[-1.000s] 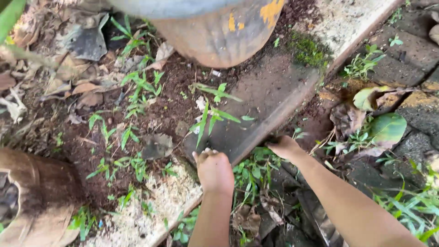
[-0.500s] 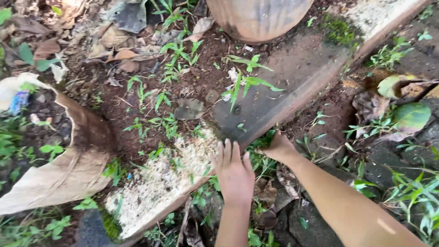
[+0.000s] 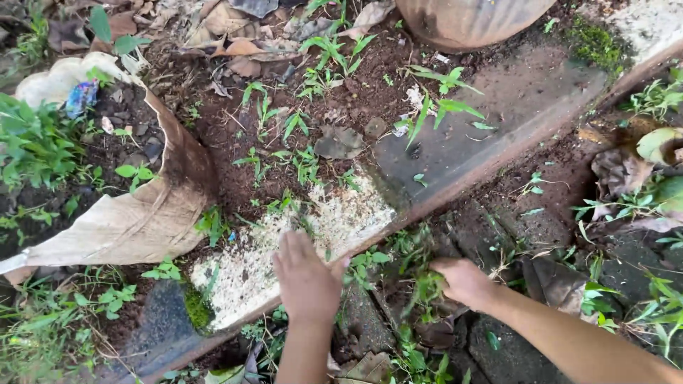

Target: Pulling weeds and grass by hand from garden beds and around potted plants.

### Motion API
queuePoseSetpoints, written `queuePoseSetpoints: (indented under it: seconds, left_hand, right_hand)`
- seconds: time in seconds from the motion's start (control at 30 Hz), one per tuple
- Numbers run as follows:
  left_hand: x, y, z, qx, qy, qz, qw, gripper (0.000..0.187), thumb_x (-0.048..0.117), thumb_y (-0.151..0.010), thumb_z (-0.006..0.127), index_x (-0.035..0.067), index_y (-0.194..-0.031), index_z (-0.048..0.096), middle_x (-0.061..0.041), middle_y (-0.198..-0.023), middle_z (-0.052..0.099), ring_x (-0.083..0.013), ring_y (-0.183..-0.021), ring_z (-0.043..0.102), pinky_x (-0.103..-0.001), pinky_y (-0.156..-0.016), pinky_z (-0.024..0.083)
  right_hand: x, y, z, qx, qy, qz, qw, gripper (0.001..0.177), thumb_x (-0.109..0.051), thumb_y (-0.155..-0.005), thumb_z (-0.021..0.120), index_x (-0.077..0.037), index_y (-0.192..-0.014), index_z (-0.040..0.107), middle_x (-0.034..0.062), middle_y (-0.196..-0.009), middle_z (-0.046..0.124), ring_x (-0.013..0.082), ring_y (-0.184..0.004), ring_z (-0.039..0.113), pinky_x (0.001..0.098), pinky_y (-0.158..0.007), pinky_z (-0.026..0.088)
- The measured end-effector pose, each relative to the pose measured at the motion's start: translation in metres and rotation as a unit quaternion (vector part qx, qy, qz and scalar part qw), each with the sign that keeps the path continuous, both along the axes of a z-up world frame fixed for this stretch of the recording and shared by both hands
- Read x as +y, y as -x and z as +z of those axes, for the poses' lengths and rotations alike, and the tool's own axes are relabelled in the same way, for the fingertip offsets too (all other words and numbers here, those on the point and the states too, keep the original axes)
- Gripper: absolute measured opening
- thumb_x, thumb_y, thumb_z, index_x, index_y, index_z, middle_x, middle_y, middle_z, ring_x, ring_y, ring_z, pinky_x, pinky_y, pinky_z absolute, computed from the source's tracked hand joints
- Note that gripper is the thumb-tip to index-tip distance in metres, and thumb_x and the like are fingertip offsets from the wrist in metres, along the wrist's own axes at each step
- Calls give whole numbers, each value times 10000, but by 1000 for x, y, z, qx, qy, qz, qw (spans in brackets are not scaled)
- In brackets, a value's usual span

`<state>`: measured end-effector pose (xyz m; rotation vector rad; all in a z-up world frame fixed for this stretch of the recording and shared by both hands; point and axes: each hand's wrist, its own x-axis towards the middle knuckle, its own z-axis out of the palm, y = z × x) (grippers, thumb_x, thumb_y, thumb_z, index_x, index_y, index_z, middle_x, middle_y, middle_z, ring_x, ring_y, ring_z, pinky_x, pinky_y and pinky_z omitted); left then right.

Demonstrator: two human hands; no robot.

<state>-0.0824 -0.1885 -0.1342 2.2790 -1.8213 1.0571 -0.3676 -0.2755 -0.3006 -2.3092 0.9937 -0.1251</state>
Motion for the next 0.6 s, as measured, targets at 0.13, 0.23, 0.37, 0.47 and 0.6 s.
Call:
queuePoseSetpoints:
  seconds: [0.13,0.23,0.37,0.47,0.6]
  left_hand:
    - [-15,-20,12,201,-371,154,894,784,524,-986,497,39,-1560,272,-176,-1629,289,-349,-1521,243,-533,-1279,99]
    - [-25,-17,31,173,-404,164,883,564,405,-1032,467,44,-1465,445,-189,-1572,404,-344,-1476,366,-516,-1291,142]
    - [-31,-48,-32,182,-308,124,926,635,425,-797,817,10,-1257,678,-212,-1311,664,-345,-1205,661,-576,-1233,237]
    - [-30,-39,-6,205,-309,124,920,573,325,-834,815,-35,-1257,671,-239,-1309,661,-374,-1214,652,-572,-1228,250]
    - [-26,-33,5,210,-302,125,921,527,277,-845,801,-25,-1258,675,-245,-1322,653,-376,-1235,639,-592,-1226,240]
  right_hand:
    - [9,-8,46,14,-60,37,997,267,-33,-907,616,-122,-1158,620,47,-1109,654,105,-762,789,192,-631,727]
    - [17,-25,74,48,-90,68,992,167,12,-938,563,-118,-949,667,-23,-686,651,64,-539,656,144,-484,600]
    - [-21,-46,48,130,-48,-229,964,592,-371,-891,572,-27,-1365,485,257,-1114,690,468,-982,737,588,-883,614]
    - [-53,-64,54,140,-115,-319,930,1206,-516,-750,844,33,-1590,177,332,-1500,370,497,-1371,468,565,-1043,535]
    - [-34,-103,46,206,-130,-303,921,1195,-711,-703,774,76,-1506,369,250,-1578,270,459,-1327,519,553,-1043,553]
